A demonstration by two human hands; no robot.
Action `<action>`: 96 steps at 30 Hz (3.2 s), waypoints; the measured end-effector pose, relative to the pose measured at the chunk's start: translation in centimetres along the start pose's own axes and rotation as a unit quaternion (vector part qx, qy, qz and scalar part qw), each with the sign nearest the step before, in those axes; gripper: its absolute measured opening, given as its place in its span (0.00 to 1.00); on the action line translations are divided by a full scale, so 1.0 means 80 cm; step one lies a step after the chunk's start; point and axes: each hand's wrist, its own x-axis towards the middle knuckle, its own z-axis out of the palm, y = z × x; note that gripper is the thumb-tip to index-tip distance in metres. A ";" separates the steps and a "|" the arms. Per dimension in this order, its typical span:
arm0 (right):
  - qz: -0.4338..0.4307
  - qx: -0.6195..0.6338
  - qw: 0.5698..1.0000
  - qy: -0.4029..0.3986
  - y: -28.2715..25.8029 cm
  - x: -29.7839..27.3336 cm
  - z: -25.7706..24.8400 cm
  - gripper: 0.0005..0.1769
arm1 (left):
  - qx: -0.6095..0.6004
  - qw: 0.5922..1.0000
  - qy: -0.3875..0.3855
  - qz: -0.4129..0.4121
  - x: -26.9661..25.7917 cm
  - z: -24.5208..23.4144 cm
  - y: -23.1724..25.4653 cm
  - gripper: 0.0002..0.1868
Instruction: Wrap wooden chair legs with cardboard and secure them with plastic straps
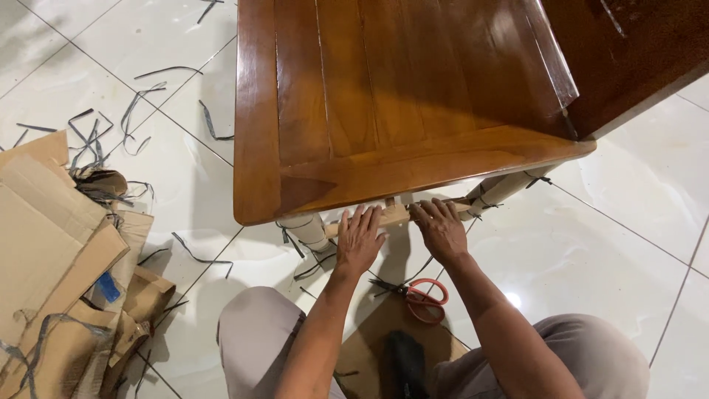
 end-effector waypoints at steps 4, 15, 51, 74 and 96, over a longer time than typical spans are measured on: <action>-0.016 -0.025 0.999 -0.022 -0.006 0.008 -0.015 0.11 | 0.096 0.995 0.004 0.010 0.008 0.016 -0.006 0.23; -0.008 -0.087 0.990 -0.114 0.011 0.018 0.054 0.17 | 0.154 0.982 0.104 0.030 0.028 -0.007 0.002 0.14; 0.000 0.149 0.971 -0.188 0.015 0.038 0.000 0.05 | -0.009 1.000 0.010 0.019 0.016 0.036 -0.018 0.13; 0.022 0.105 0.974 -0.199 -0.023 0.026 0.010 0.08 | -0.150 0.988 -0.024 -0.010 -0.006 0.044 -0.061 0.14; 0.265 0.207 0.936 0.102 -0.123 -0.114 0.015 0.16 | -0.081 0.995 -0.042 -0.031 -0.041 0.011 -0.031 0.27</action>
